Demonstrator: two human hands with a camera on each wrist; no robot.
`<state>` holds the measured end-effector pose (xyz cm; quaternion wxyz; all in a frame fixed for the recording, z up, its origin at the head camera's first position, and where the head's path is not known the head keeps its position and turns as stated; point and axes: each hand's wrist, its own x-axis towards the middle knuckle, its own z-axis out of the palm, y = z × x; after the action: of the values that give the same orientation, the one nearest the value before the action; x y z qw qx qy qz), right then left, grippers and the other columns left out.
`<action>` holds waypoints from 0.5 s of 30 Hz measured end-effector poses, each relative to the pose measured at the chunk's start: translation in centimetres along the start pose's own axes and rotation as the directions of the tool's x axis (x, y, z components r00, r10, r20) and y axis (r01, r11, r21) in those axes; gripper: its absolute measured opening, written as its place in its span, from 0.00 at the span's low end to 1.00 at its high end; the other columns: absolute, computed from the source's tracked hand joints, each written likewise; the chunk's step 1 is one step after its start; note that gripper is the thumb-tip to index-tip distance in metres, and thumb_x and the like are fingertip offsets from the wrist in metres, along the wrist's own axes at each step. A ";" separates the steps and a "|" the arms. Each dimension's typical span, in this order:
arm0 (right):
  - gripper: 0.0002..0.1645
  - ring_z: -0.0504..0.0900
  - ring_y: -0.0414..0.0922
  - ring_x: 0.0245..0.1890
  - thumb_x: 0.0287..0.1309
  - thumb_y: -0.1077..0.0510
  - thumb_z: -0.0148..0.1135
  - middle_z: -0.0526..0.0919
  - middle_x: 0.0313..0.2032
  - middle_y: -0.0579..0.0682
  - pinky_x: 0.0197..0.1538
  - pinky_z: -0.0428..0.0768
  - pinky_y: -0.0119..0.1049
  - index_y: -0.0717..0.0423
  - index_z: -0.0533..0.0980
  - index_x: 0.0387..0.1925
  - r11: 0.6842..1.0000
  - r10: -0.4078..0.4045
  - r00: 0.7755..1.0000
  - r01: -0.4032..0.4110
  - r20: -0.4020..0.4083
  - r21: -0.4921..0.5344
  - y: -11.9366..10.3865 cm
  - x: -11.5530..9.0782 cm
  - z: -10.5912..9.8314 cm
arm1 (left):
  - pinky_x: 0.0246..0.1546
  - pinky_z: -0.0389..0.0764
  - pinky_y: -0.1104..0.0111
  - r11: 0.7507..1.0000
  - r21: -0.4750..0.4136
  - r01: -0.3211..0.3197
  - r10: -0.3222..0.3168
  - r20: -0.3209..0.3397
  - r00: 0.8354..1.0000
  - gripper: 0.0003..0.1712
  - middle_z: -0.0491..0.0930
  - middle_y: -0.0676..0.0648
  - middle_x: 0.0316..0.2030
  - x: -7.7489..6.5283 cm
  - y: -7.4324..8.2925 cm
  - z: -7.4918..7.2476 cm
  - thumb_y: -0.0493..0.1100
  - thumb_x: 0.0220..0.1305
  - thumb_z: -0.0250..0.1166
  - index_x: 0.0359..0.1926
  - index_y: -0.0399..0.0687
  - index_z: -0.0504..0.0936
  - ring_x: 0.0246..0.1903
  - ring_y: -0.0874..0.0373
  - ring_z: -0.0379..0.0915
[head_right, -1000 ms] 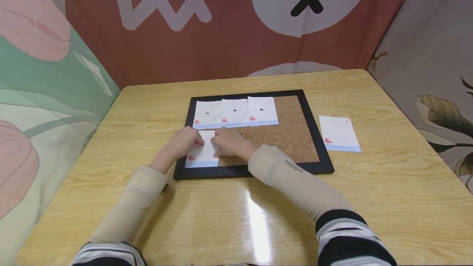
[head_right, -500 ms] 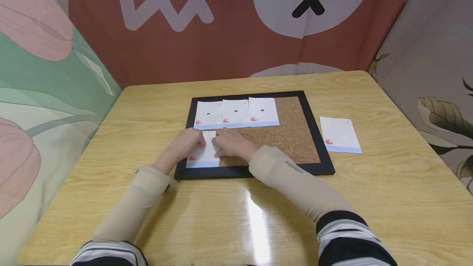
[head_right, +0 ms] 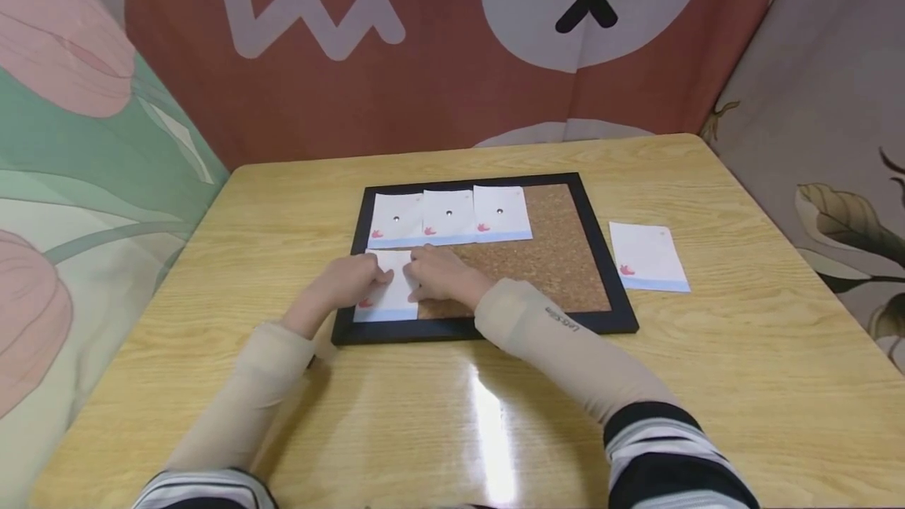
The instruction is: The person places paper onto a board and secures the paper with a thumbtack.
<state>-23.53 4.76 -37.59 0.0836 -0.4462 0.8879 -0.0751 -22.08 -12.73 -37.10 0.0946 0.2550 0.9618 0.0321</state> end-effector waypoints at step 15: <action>0.26 0.71 0.46 0.39 0.51 0.49 0.63 0.73 0.41 0.54 0.40 0.70 0.39 0.60 0.74 0.49 1.000 -0.005 1.000 0.005 0.000 0.005 0.1 -0.1 0.2 | 0.34 0.74 0.58 0.992 0.089 0.088 -0.102 0.175 0.979 0.20 0.76 0.41 0.32 -1.1 1.8 -0.8 0.42 0.70 0.41 0.43 0.36 0.78 0.28 0.49 0.71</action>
<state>-23.49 4.91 -37.75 0.0846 -0.4483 0.8865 -0.0775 -20.42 -11.74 -35.92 0.1716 0.2141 0.9610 -0.0344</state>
